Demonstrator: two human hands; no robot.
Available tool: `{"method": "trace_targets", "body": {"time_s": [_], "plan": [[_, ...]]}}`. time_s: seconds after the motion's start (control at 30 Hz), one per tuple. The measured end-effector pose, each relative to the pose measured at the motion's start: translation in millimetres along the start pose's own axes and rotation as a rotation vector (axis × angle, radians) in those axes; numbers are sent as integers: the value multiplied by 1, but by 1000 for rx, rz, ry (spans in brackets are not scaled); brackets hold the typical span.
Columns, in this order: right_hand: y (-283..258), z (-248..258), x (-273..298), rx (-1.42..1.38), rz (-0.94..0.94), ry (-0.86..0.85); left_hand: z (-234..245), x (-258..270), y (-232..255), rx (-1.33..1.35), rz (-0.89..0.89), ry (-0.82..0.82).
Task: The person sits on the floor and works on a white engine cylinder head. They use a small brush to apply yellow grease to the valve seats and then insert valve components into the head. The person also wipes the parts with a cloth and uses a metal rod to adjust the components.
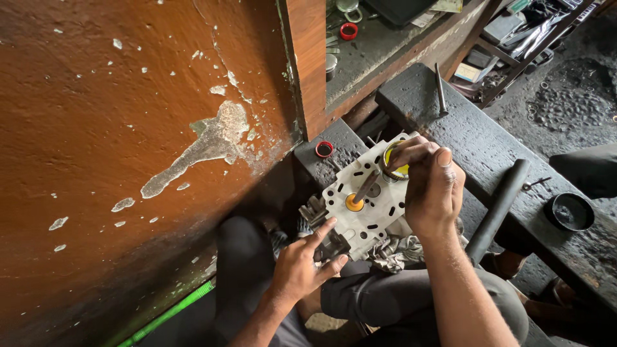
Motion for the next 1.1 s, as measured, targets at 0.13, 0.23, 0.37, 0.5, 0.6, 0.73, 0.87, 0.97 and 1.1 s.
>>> {"method": "trace_targets", "body": {"time_s": [0.13, 0.23, 0.37, 0.5, 0.6, 0.73, 0.87, 0.97, 1.1], "plan": [[5, -1, 0, 9, -25, -24, -2, 5, -5, 37, 41, -21], [-1, -6, 0, 87, -29, -70, -7, 9, -10, 43, 83, -30], [-17, -22, 2, 410, -5, -115, -7, 12, -3, 140, 18, -5], [-26, -34, 8, 610, -6, -275, -2, 10, 9, 369, 109, -10], [-18, -34, 12, 673, -87, -293, 13, -6, 14, 395, 84, 67], [-12, -35, 10, 614, -86, -229, 14, -39, 8, 357, 40, 54], [-12, -33, 4, 840, -127, -79, -6, -52, -8, 404, 256, 2], [-15, -38, 5, 795, -93, -183, -9, -52, -9, 375, 249, 26], [-14, -37, 7, 802, -95, -275, -10, -51, -4, 261, 221, -6]]}}
Point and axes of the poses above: each hand's wrist, its own x-axis away from the middle knuckle, its own z-axis out of the back of the hand, y = z × x, the point moved 5 cm from there along -x, towards the middle knuckle, and after that the axes turned 13 degrees about -z, right-handed, at the moved point
